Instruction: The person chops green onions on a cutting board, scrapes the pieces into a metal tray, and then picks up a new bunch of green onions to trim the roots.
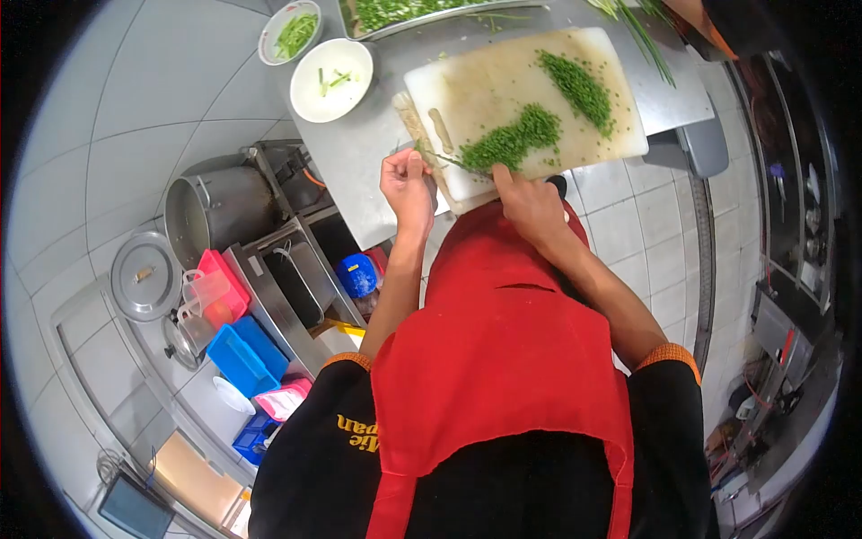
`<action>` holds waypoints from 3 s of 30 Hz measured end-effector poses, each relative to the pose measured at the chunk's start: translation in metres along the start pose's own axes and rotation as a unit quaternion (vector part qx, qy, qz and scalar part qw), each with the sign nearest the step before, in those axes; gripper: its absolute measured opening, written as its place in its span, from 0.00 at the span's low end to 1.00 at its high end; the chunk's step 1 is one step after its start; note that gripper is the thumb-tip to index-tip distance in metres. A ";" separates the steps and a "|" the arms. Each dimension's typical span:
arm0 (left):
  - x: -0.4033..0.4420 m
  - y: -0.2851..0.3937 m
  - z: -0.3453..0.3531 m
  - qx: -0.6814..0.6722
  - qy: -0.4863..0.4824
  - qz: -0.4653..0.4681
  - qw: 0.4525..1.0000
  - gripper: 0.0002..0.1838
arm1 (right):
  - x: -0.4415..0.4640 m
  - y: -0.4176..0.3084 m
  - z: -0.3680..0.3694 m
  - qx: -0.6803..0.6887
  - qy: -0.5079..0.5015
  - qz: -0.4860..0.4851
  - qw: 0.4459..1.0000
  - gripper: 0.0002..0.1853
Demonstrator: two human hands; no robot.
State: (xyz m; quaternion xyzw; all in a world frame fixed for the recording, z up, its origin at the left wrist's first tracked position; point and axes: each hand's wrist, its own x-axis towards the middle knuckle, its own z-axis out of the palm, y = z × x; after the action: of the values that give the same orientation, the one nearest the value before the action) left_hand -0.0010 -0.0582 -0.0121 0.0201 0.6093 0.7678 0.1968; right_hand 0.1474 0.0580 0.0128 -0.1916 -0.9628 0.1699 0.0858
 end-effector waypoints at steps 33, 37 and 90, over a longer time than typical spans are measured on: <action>0.010 0.049 0.079 0.011 -0.210 -0.173 0.962 0.17 | 0.076 0.033 -0.106 0.487 -0.103 0.309 0.811 0.09; 0.002 0.042 0.108 -0.141 -0.249 -0.199 0.937 0.16 | 0.076 0.034 -0.090 0.360 0.027 0.138 0.922 0.09; 0.264 0.185 -0.040 0.310 -0.162 -0.147 0.925 0.14 | 0.088 0.072 -0.071 0.274 -0.010 0.261 0.926 0.10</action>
State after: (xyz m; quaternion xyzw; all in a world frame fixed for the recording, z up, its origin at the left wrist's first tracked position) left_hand -0.3066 -0.0420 0.0969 0.1144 0.7732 0.4890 0.3873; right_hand 0.1078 0.1764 0.0621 -0.4035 -0.7956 0.4452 0.0776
